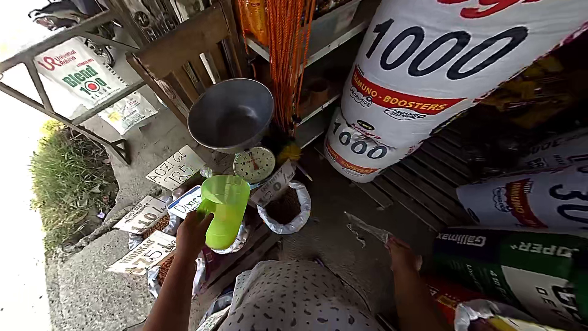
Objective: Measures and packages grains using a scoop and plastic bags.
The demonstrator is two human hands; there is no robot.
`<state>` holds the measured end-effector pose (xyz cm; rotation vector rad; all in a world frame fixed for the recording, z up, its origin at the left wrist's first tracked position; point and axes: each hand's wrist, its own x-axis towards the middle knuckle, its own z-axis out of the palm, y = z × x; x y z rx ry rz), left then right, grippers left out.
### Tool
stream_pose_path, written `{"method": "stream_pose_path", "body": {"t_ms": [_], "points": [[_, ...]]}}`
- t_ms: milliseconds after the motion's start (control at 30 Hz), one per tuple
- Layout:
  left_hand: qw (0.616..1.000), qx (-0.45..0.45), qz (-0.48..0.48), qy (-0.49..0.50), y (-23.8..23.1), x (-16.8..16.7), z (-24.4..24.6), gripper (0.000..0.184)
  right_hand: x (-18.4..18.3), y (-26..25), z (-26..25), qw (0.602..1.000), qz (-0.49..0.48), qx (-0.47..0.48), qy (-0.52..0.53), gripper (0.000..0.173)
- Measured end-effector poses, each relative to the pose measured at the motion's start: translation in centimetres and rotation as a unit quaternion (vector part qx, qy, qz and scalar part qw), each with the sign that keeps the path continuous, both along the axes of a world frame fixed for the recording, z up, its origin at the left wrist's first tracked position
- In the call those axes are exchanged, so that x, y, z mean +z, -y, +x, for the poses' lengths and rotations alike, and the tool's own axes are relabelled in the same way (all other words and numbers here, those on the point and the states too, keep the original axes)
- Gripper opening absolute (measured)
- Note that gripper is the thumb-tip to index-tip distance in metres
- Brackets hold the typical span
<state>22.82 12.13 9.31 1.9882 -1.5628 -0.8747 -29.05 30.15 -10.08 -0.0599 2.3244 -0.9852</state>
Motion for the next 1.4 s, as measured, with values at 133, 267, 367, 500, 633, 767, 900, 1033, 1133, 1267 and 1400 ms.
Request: {"method": "stream_pose_path", "body": {"t_ms": [133,267,367,500,633,767,900,1033,1133,1267,1400], "points": [[0.988,-0.15,-0.034,-0.005,-3.1,1.2,-3.7,0.041,3.4,-0.6,-2.3,0.991,0.062,0.098,-0.06,0.038],[0.964,-0.245,-0.098,-0.022,-3.5,2.4,-9.2,0.063,7.1,-0.7,-2.7,0.983,0.034,0.159,-0.083,0.037],[0.934,-0.307,-0.173,-0.061,-2.6,3.5,-14.0,0.09,7.6,-0.7,-2.9,0.966,-0.038,0.219,-0.13,0.036],[0.89,-0.392,-0.231,-0.04,-1.6,5.8,-20.3,0.084,9.5,0.1,-2.5,0.928,-0.139,0.287,-0.191,0.029],[0.835,-0.47,-0.283,0.038,-1.1,8.3,-25.8,0.055,12.4,1.0,-2.1,0.904,-0.167,0.354,-0.174,0.027],[0.801,-0.502,-0.31,0.104,-1.8,10.5,-29.9,0.048,15.4,0.8,-2.1,0.902,-0.187,0.365,-0.134,0.024],[0.77,-0.529,-0.334,0.124,-1.9,11.5,-32.1,0.049,16.2,0.0,-2.7,0.906,-0.19,0.358,-0.121,0.024],[0.766,-0.541,-0.316,0.145,-2.8,12.7,-33.3,0.038,16.3,-0.7,-2.8,0.911,-0.183,0.353,-0.113,0.027],[0.758,-0.543,-0.327,0.152,-2.9,12.7,-33.9,0.038,15.7,-0.8,-3.0,0.923,-0.175,0.33,-0.087,0.025],[0.75,-0.548,-0.327,0.176,-3.1,12.6,-34.6,0.042,15.4,-1.1,-3.1,0.933,-0.172,0.31,-0.069,0.017],[0.748,-0.553,-0.318,0.184,-3.3,12.5,-35.2,0.044,15.1,-1.3,-2.9,0.93,-0.17,0.318,-0.066,0.02]]}}
